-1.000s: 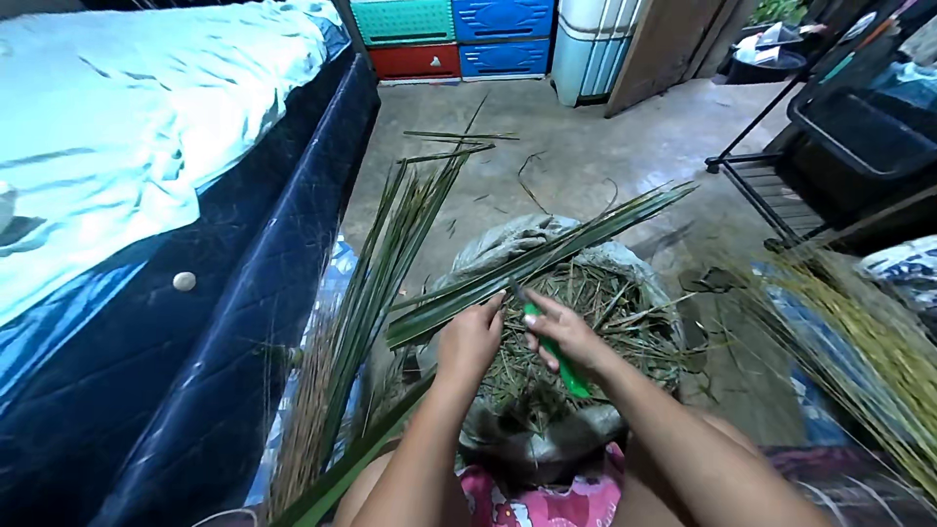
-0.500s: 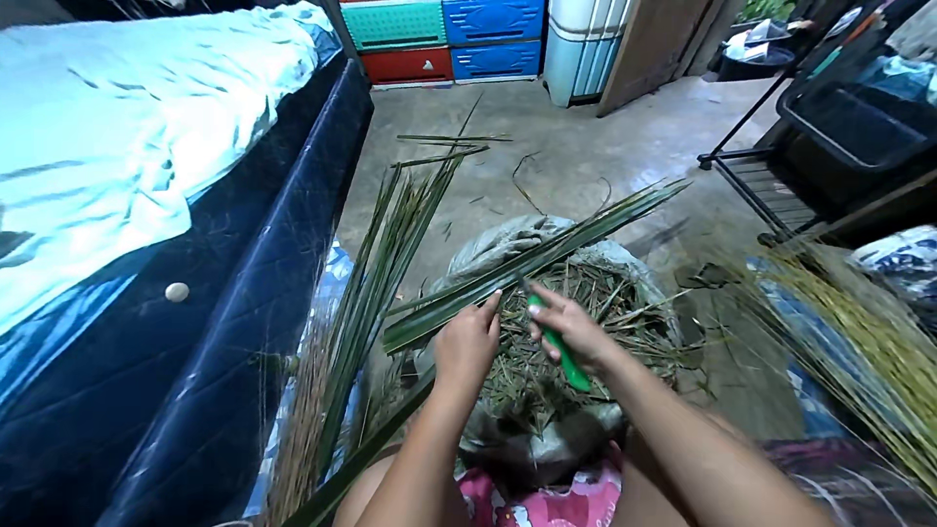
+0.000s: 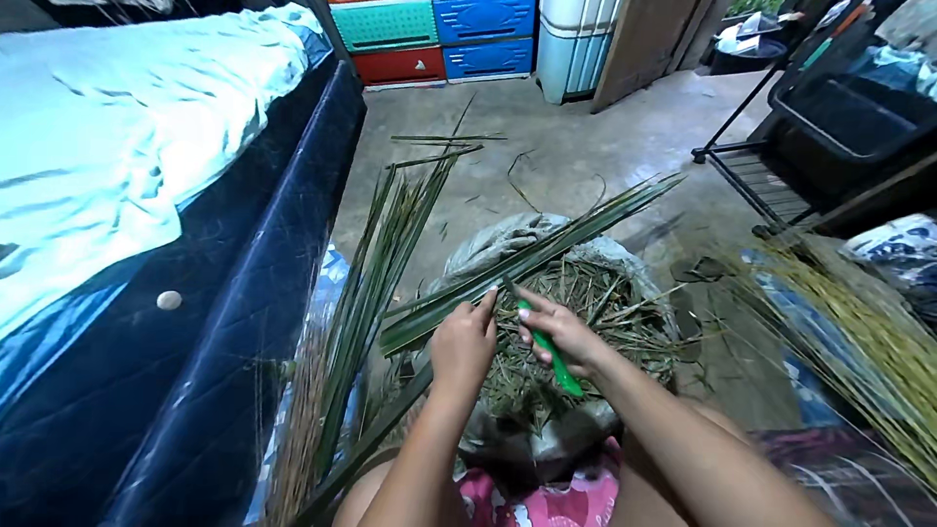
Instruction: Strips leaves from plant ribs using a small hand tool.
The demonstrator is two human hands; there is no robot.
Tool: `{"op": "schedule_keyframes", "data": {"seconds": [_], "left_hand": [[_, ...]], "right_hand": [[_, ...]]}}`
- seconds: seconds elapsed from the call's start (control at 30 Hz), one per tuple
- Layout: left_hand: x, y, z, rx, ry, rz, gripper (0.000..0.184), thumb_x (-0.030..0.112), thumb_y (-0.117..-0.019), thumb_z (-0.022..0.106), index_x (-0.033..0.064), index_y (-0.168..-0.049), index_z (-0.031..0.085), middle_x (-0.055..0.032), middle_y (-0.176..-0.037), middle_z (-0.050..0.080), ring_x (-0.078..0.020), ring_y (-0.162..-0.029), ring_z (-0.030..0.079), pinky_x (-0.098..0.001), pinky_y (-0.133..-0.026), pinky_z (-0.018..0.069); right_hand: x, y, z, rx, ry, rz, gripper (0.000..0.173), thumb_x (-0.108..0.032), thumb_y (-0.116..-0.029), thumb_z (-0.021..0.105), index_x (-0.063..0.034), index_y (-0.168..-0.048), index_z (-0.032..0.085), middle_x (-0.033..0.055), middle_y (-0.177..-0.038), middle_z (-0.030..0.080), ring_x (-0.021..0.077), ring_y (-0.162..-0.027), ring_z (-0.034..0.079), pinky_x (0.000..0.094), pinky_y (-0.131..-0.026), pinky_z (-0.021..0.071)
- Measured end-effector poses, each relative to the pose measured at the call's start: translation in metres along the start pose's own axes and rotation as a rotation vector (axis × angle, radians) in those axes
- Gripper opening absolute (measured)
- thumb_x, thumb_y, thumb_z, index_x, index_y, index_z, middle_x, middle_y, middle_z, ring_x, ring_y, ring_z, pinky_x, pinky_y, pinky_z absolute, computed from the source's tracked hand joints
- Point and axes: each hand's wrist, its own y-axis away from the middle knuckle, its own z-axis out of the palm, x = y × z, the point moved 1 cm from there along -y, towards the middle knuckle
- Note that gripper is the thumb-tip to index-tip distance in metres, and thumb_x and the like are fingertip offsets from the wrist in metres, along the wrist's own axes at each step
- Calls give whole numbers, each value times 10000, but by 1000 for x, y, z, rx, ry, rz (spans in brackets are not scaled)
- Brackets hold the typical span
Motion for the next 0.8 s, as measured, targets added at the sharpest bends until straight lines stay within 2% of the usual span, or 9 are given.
{"op": "schedule_keyframes", "data": {"seconds": [0.17,0.3,0.37,0.53,0.6,0.7,0.8], "left_hand": [[0,1,3,-16,38,46,433,194,-1033,575,250,-1461,606,-201,-1070,702,-358,-980,690,-522,-869,538],[2,2,3,-13,43,52,441,184,-1030,578,250,-1466,601,-200,-1064,702,-353,-976,691,-516,-868,539],[2,2,1,-30,43,42,439,184,-1038,562,250,-1471,595,-196,-1074,702,-350,-985,690,-518,-879,536],[4,4,-3,-53,50,29,417,205,-1059,532,234,-1471,595,-201,-1091,701,-360,-986,689,-531,-883,537],[6,6,-5,-79,43,11,420,215,-1068,520,250,-1482,582,-198,-1116,699,-359,-1001,686,-536,-892,532],[10,13,-10,-128,52,-4,418,219,-1079,506,262,-1490,571,-198,-1162,696,-370,-1046,683,-563,-927,520],[12,21,-19,-218,130,-19,408,228,-1096,486,237,-1496,563,-170,-1276,688,-343,-1179,659,-573,-1034,476]], "right_hand": [[-10,-8,-17,145,-67,-73,524,-165,-1128,409,-144,-1632,270,5,-726,532,67,-470,470,199,-417,417],[-19,-10,-33,268,-84,-140,499,-178,-1134,404,-144,-1620,294,9,-728,533,70,-471,475,200,-416,423],[-18,-9,-33,244,-56,-142,510,-170,-1134,401,-141,-1628,277,8,-742,538,67,-480,479,198,-424,428],[-4,1,-9,49,28,-53,565,-158,-1119,434,-149,-1651,242,23,-778,555,80,-492,493,214,-440,444],[-5,4,-8,48,-1,-64,560,-160,-1121,432,-142,-1648,243,23,-773,549,80,-494,492,213,-443,444],[-14,3,-27,182,-48,-136,530,-169,-1125,428,-130,-1632,278,18,-758,550,81,-493,490,216,-440,439],[-27,9,-53,369,-120,-222,512,-167,-1126,435,-139,-1623,313,31,-761,564,82,-478,480,215,-425,427]]}}
